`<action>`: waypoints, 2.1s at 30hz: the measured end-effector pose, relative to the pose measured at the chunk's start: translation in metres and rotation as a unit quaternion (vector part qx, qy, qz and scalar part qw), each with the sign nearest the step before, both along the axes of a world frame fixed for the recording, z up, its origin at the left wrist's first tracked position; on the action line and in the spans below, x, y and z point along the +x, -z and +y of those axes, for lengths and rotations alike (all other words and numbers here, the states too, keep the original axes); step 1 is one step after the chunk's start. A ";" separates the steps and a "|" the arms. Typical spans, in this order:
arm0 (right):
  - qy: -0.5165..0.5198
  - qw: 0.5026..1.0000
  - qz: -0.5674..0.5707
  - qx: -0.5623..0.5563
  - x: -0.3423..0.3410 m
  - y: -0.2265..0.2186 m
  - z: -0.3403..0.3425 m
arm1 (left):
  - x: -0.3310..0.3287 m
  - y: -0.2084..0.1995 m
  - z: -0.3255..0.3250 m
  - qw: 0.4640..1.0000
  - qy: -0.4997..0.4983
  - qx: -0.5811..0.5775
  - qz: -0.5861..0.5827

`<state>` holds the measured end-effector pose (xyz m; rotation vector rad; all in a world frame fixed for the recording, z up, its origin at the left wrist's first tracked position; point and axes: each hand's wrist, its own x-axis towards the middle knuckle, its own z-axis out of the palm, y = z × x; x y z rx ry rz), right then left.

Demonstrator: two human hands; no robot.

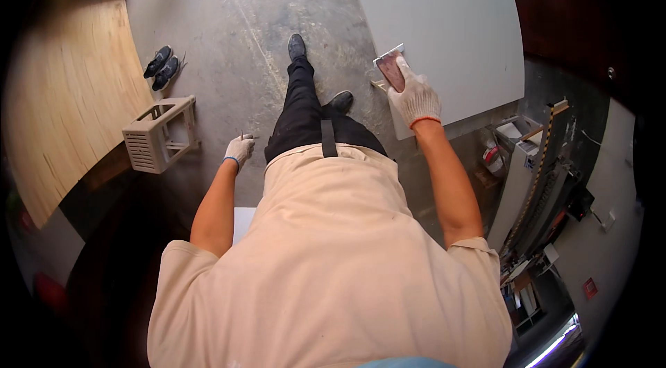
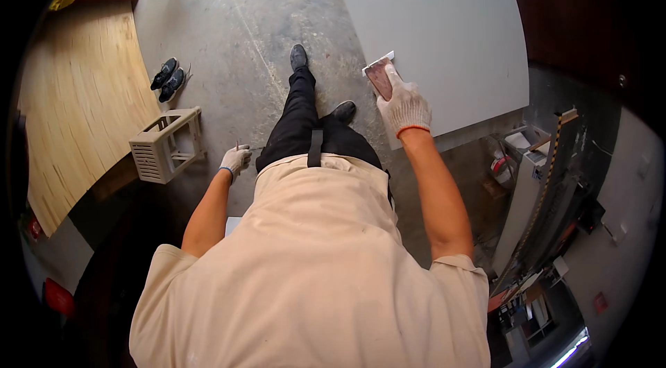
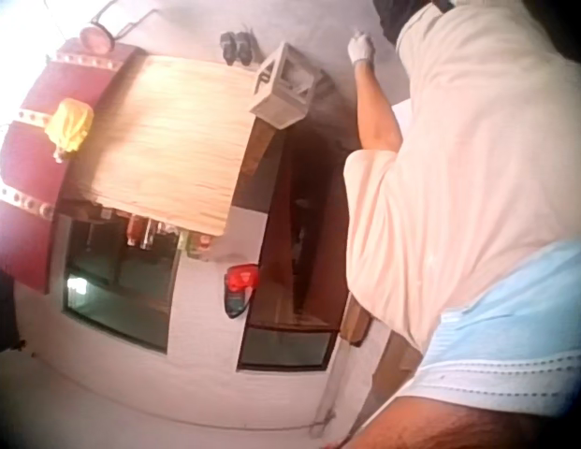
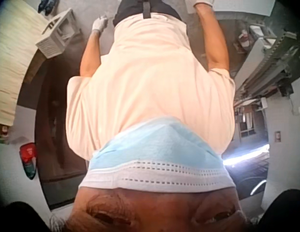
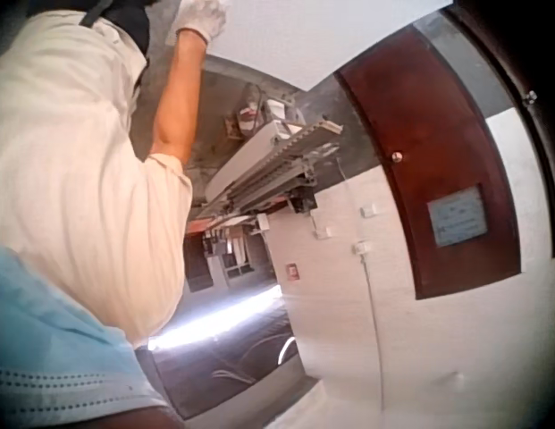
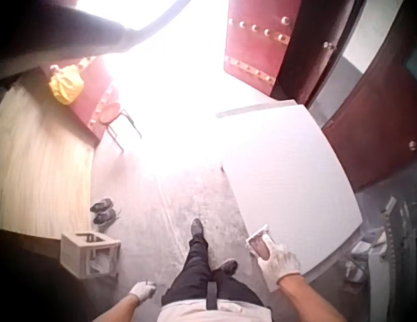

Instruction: The person carries a white board to an orange workbench and places it down. They then pick up a nail gun and attach several white wooden strips to the board using the nail gun.

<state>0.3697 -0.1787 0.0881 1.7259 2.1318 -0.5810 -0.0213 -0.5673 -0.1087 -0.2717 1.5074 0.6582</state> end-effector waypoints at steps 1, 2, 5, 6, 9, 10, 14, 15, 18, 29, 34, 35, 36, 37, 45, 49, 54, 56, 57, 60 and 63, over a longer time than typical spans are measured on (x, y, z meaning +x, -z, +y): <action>-0.005 1.000 -0.004 -0.008 -0.005 -0.001 0.007 | 0.000 0.002 0.000 1.000 0.003 -0.006 0.007; -0.007 1.000 -0.003 -0.001 -0.010 0.005 0.010 | 0.000 0.003 0.001 1.000 0.006 -0.011 0.014; -0.009 1.000 0.002 0.015 -0.017 0.013 0.017 | 0.005 0.008 0.000 0.999 0.030 -0.005 0.013; -0.001 1.000 0.008 0.018 -0.022 0.010 0.017 | 0.002 0.008 0.002 0.999 0.043 -0.001 0.013; -0.001 0.999 0.023 0.025 -0.021 0.012 0.013 | 0.000 0.005 0.010 0.998 0.046 -0.006 0.037; -0.003 0.999 0.027 0.028 -0.017 0.013 0.010 | 0.002 0.003 0.014 0.999 0.016 -0.007 0.036; 0.015 1.000 0.014 0.016 -0.004 0.012 -0.009 | 0.004 -0.010 0.033 0.997 0.023 -0.016 0.076; 0.021 0.999 0.028 0.013 -0.011 0.009 -0.005 | 0.000 -0.011 0.030 0.997 0.022 -0.015 0.068; 0.015 0.998 0.048 0.030 -0.049 0.018 0.033 | -0.009 0.003 0.019 0.999 0.018 -0.001 0.035; 0.002 0.999 0.044 0.028 -0.054 0.017 0.036 | -0.015 0.004 -0.005 0.998 -0.016 -0.028 0.053; -0.016 0.996 0.058 0.073 -0.145 0.029 0.146 | -0.024 0.034 -0.038 0.998 -0.057 -0.011 -0.025; -0.015 0.997 0.060 0.054 -0.149 0.028 0.148 | -0.034 0.042 -0.052 0.995 -0.086 0.010 -0.055; -0.013 0.997 0.060 0.037 -0.149 0.025 0.146 | -0.038 0.046 -0.056 0.989 -0.114 0.033 -0.086; -0.017 0.998 0.055 0.027 -0.150 0.023 0.145 | -0.033 0.043 -0.042 0.995 -0.096 0.005 -0.037; -0.008 0.999 0.043 0.024 -0.184 0.016 0.184 | -0.037 0.022 -0.003 0.997 -0.026 -0.059 0.051; -0.036 0.996 0.055 0.065 -0.235 0.025 0.254 | -0.047 0.001 0.042 0.997 -0.035 -0.060 0.043; -0.028 0.998 0.040 0.031 -0.215 0.022 0.227 | -0.072 0.006 0.069 0.996 -0.028 -0.052 0.064; -0.019 0.999 0.025 0.022 -0.208 0.020 0.220 | -0.076 0.012 0.076 0.997 -0.039 -0.039 0.045; 0.002 0.999 0.034 0.015 -0.223 0.012 0.228 | -0.081 0.011 0.081 0.998 -0.037 -0.034 0.027; 0.005 0.999 0.032 0.007 -0.275 0.010 0.289 | -0.102 0.009 0.110 1.000 -0.013 -0.020 0.019; -0.022 0.997 0.048 0.051 -0.291 0.022 0.320 | -0.110 -0.003 0.137 0.998 -0.003 -0.035 0.056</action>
